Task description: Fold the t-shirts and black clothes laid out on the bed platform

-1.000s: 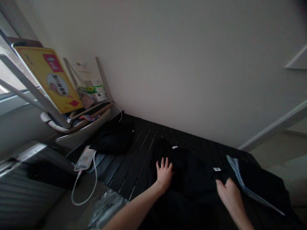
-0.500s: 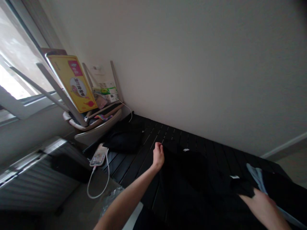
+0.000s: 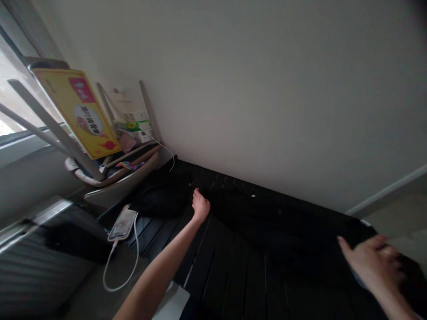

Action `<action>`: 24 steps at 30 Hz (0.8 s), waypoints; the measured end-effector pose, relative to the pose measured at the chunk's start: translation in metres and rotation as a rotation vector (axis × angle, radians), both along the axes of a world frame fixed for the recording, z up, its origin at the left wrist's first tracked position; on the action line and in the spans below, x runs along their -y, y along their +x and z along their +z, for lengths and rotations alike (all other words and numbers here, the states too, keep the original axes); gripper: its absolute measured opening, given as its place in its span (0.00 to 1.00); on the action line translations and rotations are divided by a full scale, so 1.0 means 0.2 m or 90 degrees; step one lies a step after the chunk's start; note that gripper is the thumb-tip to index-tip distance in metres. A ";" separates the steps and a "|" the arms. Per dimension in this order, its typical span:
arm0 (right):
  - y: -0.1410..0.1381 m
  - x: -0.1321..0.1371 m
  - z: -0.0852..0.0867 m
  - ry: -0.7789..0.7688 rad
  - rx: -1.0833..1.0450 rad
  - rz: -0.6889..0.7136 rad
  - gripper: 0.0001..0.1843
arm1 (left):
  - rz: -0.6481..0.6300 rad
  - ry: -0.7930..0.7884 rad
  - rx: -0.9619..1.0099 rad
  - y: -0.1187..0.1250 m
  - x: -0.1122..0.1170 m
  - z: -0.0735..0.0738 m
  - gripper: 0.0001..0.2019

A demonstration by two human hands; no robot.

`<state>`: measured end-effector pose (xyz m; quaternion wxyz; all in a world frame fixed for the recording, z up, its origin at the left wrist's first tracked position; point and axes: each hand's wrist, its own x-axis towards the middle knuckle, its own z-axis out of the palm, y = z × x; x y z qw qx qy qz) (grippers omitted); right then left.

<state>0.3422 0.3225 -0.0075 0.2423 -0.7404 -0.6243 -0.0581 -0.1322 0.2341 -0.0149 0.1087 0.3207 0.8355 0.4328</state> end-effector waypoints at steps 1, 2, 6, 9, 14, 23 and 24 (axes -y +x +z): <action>-0.08 -0.03 -0.05 -0.008 0.019 0.015 0.50 | -0.026 0.000 -0.013 0.05 0.00 -0.01 0.27; -0.16 -0.04 -0.10 -0.020 0.046 0.087 0.45 | -0.059 0.004 -0.034 0.10 -0.01 -0.02 0.27; -0.41 0.06 -0.23 -0.076 0.084 0.419 0.30 | -0.290 -0.024 -0.203 0.27 -0.08 -0.05 0.23; -0.52 0.21 -0.27 -0.147 0.129 0.543 0.29 | -0.456 -0.129 -0.253 0.34 -0.14 -0.11 0.16; -0.57 0.37 -0.29 -0.112 0.245 0.608 0.34 | -0.405 -0.199 -0.255 0.37 -0.12 -0.23 0.17; -0.56 0.45 0.05 0.025 0.321 0.584 0.21 | -0.352 -0.275 -0.270 0.35 -0.05 -0.18 0.18; -0.59 0.51 0.08 0.040 0.320 0.582 0.22 | -0.356 -0.287 -0.267 0.35 -0.06 -0.17 0.18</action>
